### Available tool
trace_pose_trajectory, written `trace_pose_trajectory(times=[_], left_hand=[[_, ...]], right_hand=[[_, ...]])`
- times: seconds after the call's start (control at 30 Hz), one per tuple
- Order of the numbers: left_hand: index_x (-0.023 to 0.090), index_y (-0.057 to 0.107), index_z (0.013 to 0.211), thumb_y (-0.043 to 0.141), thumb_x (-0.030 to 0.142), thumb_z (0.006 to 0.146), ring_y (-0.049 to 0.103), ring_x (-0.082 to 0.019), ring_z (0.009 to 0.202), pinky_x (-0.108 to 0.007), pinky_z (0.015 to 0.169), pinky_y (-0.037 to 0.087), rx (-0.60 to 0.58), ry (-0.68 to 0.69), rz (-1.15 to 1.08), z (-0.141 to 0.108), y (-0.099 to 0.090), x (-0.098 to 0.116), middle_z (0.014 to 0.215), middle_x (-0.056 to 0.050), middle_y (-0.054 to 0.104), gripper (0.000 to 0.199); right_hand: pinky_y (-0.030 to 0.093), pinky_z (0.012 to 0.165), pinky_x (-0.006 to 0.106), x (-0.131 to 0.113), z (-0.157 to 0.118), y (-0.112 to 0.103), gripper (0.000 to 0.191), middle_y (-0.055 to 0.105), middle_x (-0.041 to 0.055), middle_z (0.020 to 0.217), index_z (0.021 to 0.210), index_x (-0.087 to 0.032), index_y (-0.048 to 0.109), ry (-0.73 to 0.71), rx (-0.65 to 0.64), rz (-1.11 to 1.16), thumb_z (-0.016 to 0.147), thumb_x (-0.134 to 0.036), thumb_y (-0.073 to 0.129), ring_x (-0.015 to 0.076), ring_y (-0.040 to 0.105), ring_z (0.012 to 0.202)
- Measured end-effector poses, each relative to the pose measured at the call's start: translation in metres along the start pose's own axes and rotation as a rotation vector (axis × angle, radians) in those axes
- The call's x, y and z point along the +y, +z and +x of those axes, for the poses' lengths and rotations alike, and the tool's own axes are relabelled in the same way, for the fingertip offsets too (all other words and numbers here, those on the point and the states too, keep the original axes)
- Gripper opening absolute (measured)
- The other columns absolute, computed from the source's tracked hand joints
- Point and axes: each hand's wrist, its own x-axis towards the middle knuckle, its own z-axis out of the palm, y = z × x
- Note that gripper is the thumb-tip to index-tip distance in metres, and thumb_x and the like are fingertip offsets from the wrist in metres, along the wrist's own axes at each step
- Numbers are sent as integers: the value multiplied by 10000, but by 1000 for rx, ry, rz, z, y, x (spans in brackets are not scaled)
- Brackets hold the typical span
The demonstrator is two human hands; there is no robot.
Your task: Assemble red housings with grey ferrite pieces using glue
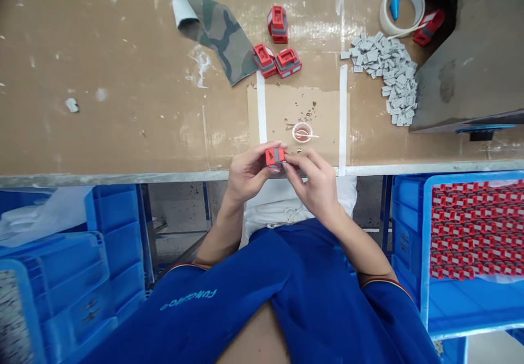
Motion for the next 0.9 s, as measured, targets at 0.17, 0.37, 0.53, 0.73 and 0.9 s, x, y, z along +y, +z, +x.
trace_pose_trajectory(times=[0.17,0.37,0.53,0.73,0.9], left_hand=[[221,744,1346,796,259,942,791,-212,1109,-290,950,640,-56,-43,-24,2,-6,6,1255,-113,818,409],[198,758,1309,816,303,930,788,-209,1055,-300,930,631,-73,-58,-7,2,-10,6,1202,-116,826,398],[224,726,1372,794,322,953,791,-213,1106,-290,949,640,-61,-53,-66,0,-8,2,1277,-124,808,436],[278,690,1437,809,262,938,790,-215,1165,-307,989,654,-75,-39,-171,-1,-5,-1,1330,-106,794,513],[271,716,1401,815,255,931,797,-194,1098,-286,968,645,-97,-41,-130,0,-6,0,1290,-90,808,480]], right_hand=[[497,607,253,2,7,-6,88,700,9,807,942,-204,763,5,-82,112,972,-139,713,127,632,683],[429,563,240,6,12,-5,93,677,-11,751,877,-200,760,37,-108,166,955,-154,740,108,571,627],[482,611,245,1,11,-7,72,699,5,819,942,-207,777,36,-112,139,973,-163,728,118,613,682],[536,662,259,-4,7,-16,102,725,41,872,961,-193,745,18,-189,30,996,-165,653,144,671,725],[497,648,245,0,10,-18,119,723,27,808,899,-193,680,2,-302,-31,982,-137,615,137,659,684]])
